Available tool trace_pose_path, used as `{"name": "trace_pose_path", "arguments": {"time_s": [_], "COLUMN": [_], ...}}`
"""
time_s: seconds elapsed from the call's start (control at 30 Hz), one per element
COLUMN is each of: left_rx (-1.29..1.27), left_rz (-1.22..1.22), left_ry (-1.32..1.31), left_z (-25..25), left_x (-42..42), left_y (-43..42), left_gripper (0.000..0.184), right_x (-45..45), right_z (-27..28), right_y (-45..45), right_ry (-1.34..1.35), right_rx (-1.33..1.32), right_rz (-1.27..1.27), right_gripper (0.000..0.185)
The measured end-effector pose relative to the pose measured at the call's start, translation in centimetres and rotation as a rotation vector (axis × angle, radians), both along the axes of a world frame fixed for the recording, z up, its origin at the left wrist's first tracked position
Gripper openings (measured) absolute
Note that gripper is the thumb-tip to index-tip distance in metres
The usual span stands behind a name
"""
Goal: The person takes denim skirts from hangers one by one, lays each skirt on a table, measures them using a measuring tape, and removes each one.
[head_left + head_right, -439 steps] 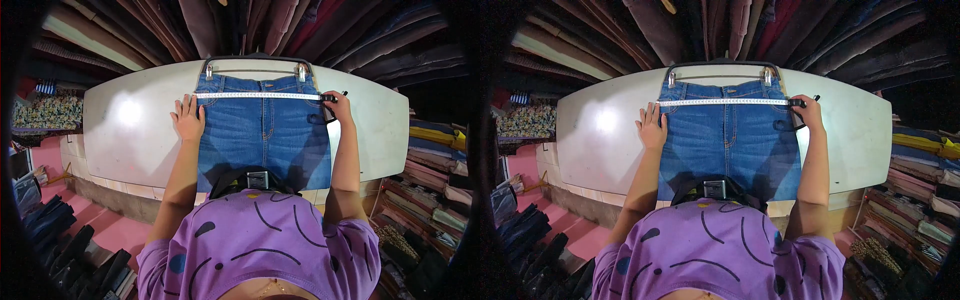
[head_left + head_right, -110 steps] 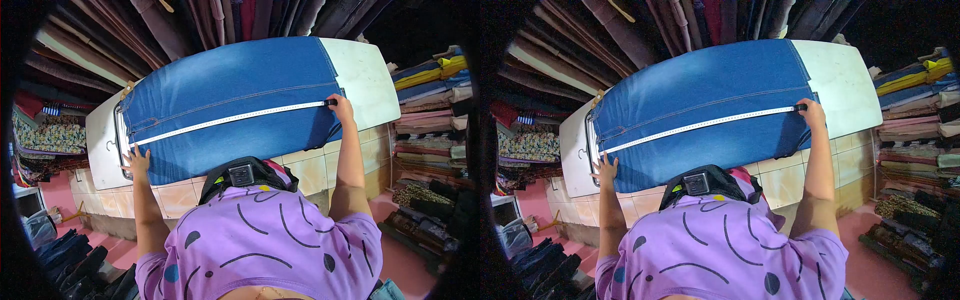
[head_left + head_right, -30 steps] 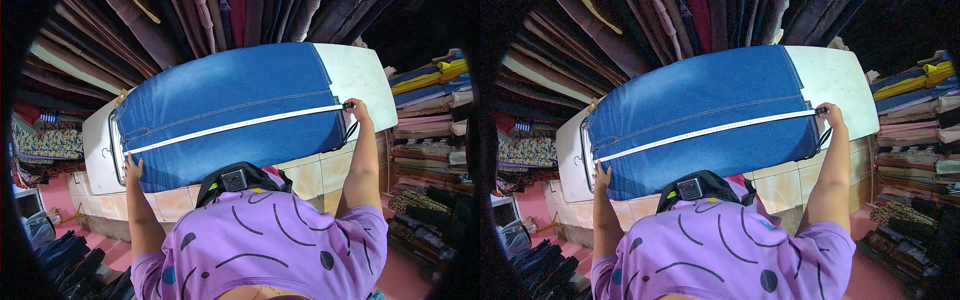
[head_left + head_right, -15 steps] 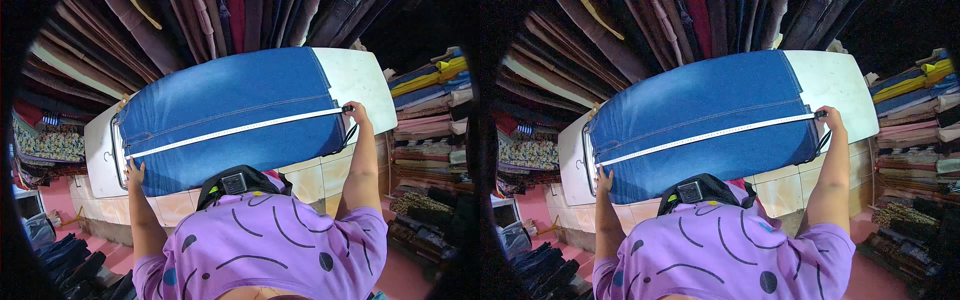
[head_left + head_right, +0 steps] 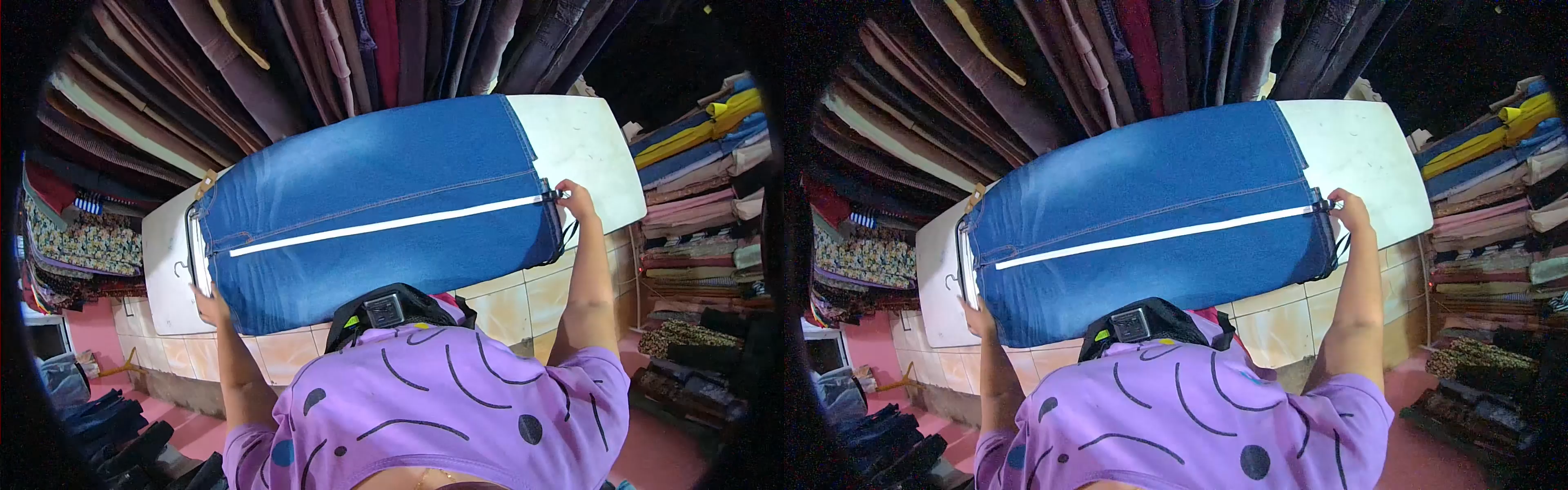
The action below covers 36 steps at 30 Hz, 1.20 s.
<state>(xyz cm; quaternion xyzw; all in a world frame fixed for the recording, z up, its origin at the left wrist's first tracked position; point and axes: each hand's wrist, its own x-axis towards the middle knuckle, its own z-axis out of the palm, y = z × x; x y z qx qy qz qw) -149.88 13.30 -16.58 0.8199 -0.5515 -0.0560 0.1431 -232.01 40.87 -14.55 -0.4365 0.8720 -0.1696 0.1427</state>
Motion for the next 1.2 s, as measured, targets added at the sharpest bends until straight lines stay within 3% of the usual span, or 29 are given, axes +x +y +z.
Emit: {"name": "trace_pose_path", "arguments": {"time_s": [0.03, 0.17, 0.23, 0.4, 0.5, 0.57, 0.6, 0.67, 0.7, 0.73, 0.77, 0.8, 0.83, 0.9, 0.97, 1.03, 1.07, 1.1, 1.13, 1.2], "left_rx": [-0.121, -0.216, 0.064, 0.286, 0.254, -0.01, -0.011, 0.183, 0.182, 0.188, 0.192, 0.087, 0.086, -0.003, 0.005, -0.099, -0.225, -0.32, -0.356, -0.455], "left_rz": [0.079, 0.222, 0.288, 0.234, 0.23, 0.576, 0.58, 0.577, 0.582, 0.494, 0.401, 0.397, 0.397, 0.43, 0.506, 0.33, 0.311, 0.303, 0.363, 0.274], "left_ry": [-0.063, -0.142, -0.079, -0.16, -0.216, -0.275, -0.273, 0.004, 0.004, 0.225, 0.443, 0.696, 0.696, 1.303, 1.258, 1.495, 1.5, 1.346, 1.2, 1.246], "left_z": [-0.9, -5.3, -4.6, -5.2, -4.8, -4.0, -3.5, -2.8, -3.4, -4.9, -6.6, -8.1, -7.8, -6.1, -4.7, -5.5, -6.1, -5.4, -5.4, -6.0], "left_x": [1.3, 5.7, 6.1, 7.8, 7.0, 5.2, 5.5, 6.5, 8.0, 10.7, 13.0, 14.3, 14.3, 13.2, 12.1, 13.0, 12.8, 11.7, 11.5, 11.9], "left_y": [-0.1, -1.7, -1.8, -2.8, -1.6, -0.7, -0.6, -0.1, -0.1, -0.5, -0.8, -0.9, -0.7, 0.3, 0.5, 0.6, 0.4, 0.8, 0.6, 1.0], "left_gripper": [0.074, 0.068, 0.063, 0.054, 0.054, 0.056, 0.056, 0.06, 0.06, 0.058, 0.057, 0.046, 0.046, 0.036, 0.031, 0.03, 0.03, 0.033, 0.036, 0.039], "right_x": [0.2, 0.4, 0.5, 1.0, 1.1, 1.3, 0.5, -1.7, -2.1, -5.3, -6.7, -8.0, -5.1, -7.4, -7.6, -9.1, -9.7, -10.4, -10.5, -9.7], "right_z": [0.1, 0.0, 0.0, 0.1, -0.1, 1.3, 2.0, 4.6, 7.7, 8.7, 12.2, 14.9, 20.2, 24.9, 29.0, 29.4, 28.4, 26.3, 23.4, 16.5], "right_y": [0.0, 0.2, 0.3, 0.1, 0.0, -0.1, -0.1, 0.1, -0.1, 0.1, 0.0, 0.2, -0.2, 0.0, -0.3, -0.8, -1.2, -1.9, -2.9, -5.4], "right_ry": [-0.011, 0.007, -0.004, -0.048, -0.19, -0.139, -0.104, 0.044, 0.207, 0.345, 0.366, 0.491, 0.532, 0.639, 0.689, 0.565, 0.63, 0.692, 0.721, 0.689], "right_rx": [0.007, -0.028, -0.048, -0.066, -0.094, -0.04, -0.064, -0.218, -0.213, -0.222, -0.174, -0.367, -0.441, -0.601, -0.608, -0.584, -0.566, -0.555, -0.475, -0.233], "right_rz": [0.004, 0.043, 0.035, 0.017, -0.041, -0.081, -0.086, -0.092, -0.117, -0.144, -0.168, -0.136, -0.09, -0.185, -0.301, -0.332, -0.258, -0.172, -0.245, -0.384], "right_gripper": [0.033, 0.031, 0.029, 0.029, 0.027, 0.026, 0.025, 0.027, 0.03, 0.033, 0.032, 0.029, 0.028, 0.029, 0.03, 0.03, 0.03, 0.031, 0.031, 0.034]}}
